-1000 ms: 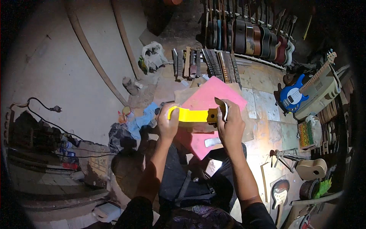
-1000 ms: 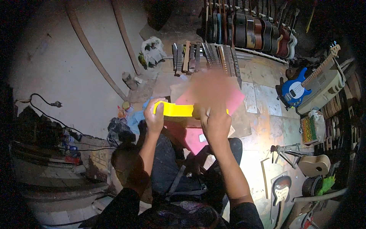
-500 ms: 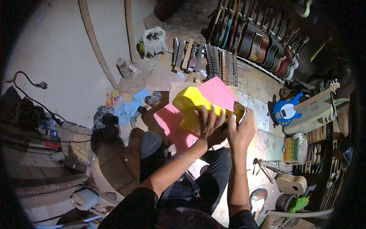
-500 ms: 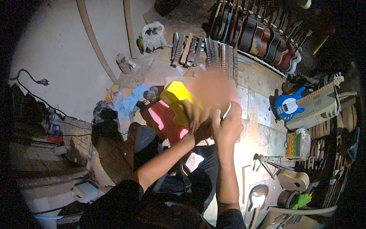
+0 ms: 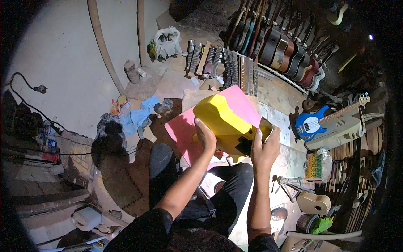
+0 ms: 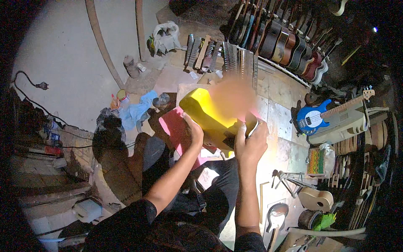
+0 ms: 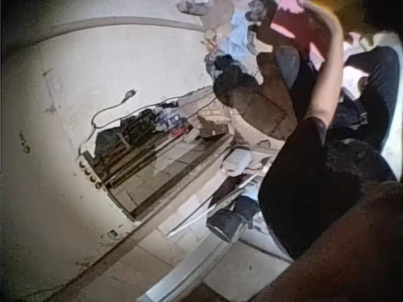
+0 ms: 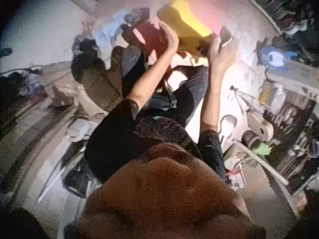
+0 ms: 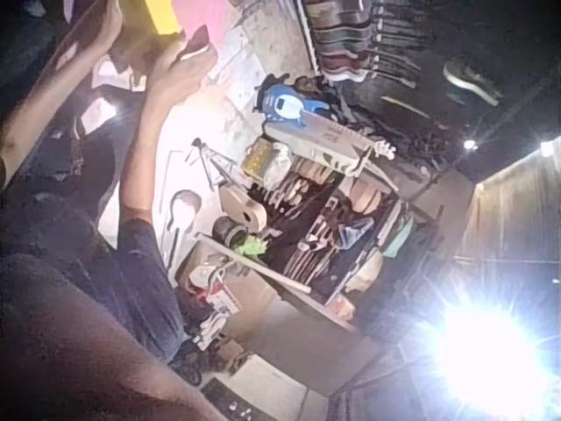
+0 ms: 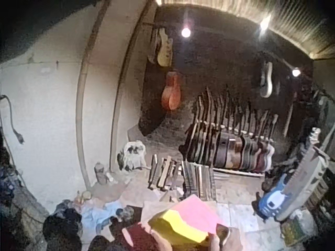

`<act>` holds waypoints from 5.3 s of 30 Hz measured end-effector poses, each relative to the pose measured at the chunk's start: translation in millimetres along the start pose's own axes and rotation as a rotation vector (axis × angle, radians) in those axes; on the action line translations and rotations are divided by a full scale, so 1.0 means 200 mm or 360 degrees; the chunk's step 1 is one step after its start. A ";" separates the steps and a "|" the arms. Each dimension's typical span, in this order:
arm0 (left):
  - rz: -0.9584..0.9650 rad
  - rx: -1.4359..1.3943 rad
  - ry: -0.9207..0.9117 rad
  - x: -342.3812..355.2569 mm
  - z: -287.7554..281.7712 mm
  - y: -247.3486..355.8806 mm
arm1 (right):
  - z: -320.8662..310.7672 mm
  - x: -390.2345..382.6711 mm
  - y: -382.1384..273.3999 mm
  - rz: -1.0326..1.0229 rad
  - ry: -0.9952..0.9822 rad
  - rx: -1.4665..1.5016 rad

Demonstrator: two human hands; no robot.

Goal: The person sands the sides and contours of a yellow electric guitar body using pieces of sandpaper held by hand, turning the guitar over several times to reach different sections of the instrument.

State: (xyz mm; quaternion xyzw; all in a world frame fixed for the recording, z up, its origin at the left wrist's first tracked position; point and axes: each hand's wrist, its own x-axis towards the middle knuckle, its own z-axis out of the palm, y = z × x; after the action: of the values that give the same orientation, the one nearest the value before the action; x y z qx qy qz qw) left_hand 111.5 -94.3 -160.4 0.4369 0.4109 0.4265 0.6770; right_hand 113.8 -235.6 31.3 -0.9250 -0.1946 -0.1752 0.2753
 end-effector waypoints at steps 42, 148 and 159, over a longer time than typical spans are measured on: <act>0.1220 0.1152 -0.1409 -0.15 0.29 0.69 | 0.19 -0.31 0.58 0.1272 0.0089 0.2047; 0.1100 0.1820 -0.1647 0.12 0.35 0.33 | 1.16 -0.37 0.91 0.1266 0.0230 0.0983; 0.1347 0.1622 -0.1611 0.14 0.32 0.31 | 1.14 -0.51 0.88 0.1496 -0.0055 0.0911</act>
State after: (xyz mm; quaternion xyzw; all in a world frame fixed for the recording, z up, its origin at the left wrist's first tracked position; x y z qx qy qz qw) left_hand 166.2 -67.8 -89.5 0.9463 0.0007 0.1587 0.2818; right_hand 155.2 -266.7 -270.0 -0.8032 0.1951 0.0417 0.5613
